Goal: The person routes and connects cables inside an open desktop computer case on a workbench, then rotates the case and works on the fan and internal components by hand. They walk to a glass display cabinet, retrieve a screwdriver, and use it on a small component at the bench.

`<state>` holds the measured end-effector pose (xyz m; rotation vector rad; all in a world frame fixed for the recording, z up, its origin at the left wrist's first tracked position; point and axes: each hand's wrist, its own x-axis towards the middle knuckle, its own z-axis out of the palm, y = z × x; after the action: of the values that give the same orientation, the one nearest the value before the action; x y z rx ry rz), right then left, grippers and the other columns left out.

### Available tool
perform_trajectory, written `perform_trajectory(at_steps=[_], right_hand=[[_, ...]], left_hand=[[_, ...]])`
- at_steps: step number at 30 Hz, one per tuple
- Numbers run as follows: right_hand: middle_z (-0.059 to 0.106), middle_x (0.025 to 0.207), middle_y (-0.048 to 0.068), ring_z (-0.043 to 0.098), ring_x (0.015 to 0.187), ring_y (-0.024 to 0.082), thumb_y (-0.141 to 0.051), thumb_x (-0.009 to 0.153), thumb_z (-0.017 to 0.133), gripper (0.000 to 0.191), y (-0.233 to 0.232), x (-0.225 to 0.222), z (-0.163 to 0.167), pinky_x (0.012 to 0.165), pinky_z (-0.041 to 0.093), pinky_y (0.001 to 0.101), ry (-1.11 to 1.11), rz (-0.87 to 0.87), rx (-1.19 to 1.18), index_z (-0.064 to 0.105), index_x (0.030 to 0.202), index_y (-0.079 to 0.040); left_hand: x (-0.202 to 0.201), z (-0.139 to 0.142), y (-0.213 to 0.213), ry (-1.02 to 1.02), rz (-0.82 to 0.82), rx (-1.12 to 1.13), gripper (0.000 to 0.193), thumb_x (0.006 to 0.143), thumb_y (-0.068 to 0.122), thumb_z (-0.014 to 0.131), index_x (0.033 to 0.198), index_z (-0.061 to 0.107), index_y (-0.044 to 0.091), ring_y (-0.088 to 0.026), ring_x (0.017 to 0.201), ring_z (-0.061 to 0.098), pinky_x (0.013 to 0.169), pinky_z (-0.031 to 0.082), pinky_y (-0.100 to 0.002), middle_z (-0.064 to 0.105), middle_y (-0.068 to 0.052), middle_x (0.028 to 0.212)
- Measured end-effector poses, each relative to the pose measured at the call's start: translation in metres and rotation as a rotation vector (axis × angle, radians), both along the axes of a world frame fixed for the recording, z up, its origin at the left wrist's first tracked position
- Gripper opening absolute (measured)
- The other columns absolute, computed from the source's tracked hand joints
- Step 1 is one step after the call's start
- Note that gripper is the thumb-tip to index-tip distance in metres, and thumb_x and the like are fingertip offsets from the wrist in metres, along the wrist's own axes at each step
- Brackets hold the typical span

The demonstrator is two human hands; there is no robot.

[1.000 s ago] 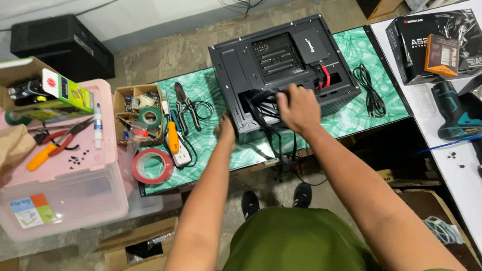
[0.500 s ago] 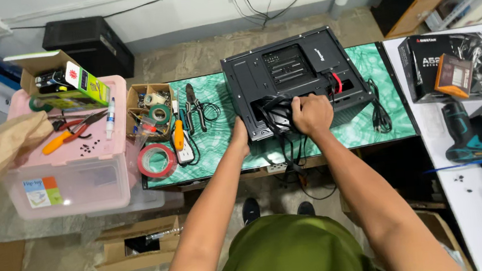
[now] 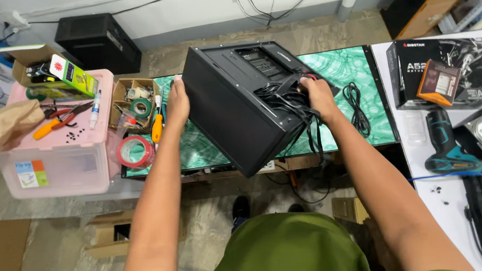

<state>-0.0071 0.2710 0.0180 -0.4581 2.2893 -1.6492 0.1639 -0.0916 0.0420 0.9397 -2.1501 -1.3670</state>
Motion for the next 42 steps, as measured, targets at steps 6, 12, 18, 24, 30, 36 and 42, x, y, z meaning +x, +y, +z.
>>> perform_trajectory(at_steps=[6,12,18,24,30,36,42], right_hand=[[0.069,0.076,0.003,0.06,0.073,0.015,-0.045,0.095,0.053,0.048,0.013,-0.029,0.003,0.072,0.045,0.0315,-0.037,-0.002,-0.13,0.07,0.083,-0.001],[0.067,0.079,0.006,0.056,0.07,0.019,-0.049,0.102,0.054,0.052,0.03,-0.049,0.027,0.07,0.044,0.0344,-0.428,0.212,-0.328,0.069,0.085,-0.002],[0.073,0.101,0.007,0.068,0.087,0.019,-0.044,0.101,0.055,0.044,0.043,-0.057,0.021,0.081,0.056,0.0322,-0.846,0.091,-0.566,0.069,0.112,-0.004],[0.071,0.115,0.01,0.071,0.1,0.021,-0.029,0.107,0.05,0.036,0.059,-0.063,-0.018,0.09,0.059,0.0356,-0.661,0.256,-0.969,0.066,0.127,-0.003],[0.062,0.139,0.006,0.059,0.128,0.019,-0.044,0.106,0.043,0.054,0.09,-0.043,-0.005,0.111,0.046,0.0345,-0.586,0.226,-1.016,0.054,0.142,-0.006],[0.055,0.146,0.01,0.05,0.133,0.022,-0.035,0.094,0.064,0.065,0.141,-0.005,0.001,0.11,0.039,0.0366,-0.245,0.335,-0.138,0.047,0.147,-0.002],[0.055,0.142,0.007,0.052,0.127,0.019,-0.045,0.105,0.049,0.06,0.112,0.023,-0.041,0.105,0.04,0.0333,-0.199,-0.039,-0.125,0.042,0.152,-0.009]], left_hand=[[0.011,0.034,0.047,-0.09,0.014,-0.225,0.092,0.096,0.071,0.048,0.144,0.05,-0.007,-0.042,0.138,0.049,0.114,0.038,-0.044,0.054,-0.031,0.143],[0.015,0.085,0.099,-0.12,0.06,-0.312,0.079,0.096,0.068,0.052,0.133,0.06,-0.002,-0.043,0.124,0.059,0.104,0.044,-0.047,0.065,-0.028,0.127],[0.027,0.134,0.144,-0.098,-0.004,-0.388,0.057,0.095,0.052,0.062,0.123,0.065,0.002,-0.04,0.105,0.069,0.093,0.052,-0.046,0.073,-0.022,0.109],[0.022,0.131,0.176,-0.045,0.002,-0.516,0.044,0.096,0.042,0.065,0.119,0.068,0.004,-0.041,0.104,0.066,0.092,0.05,-0.048,0.073,-0.02,0.106],[0.039,0.11,0.17,0.258,-0.189,-0.607,0.058,0.105,0.044,0.066,0.146,0.053,0.005,-0.043,0.139,0.049,0.117,0.041,-0.051,0.049,-0.024,0.148],[0.052,0.085,0.156,0.409,-0.358,-0.733,0.094,0.081,0.055,0.086,0.154,0.045,0.012,-0.044,0.147,0.043,0.121,0.043,-0.052,0.035,-0.021,0.161],[0.036,0.079,0.159,0.374,-0.231,-0.736,0.089,0.077,0.052,0.092,0.147,0.051,0.015,-0.036,0.111,0.066,0.091,0.058,-0.044,0.053,-0.016,0.131]])
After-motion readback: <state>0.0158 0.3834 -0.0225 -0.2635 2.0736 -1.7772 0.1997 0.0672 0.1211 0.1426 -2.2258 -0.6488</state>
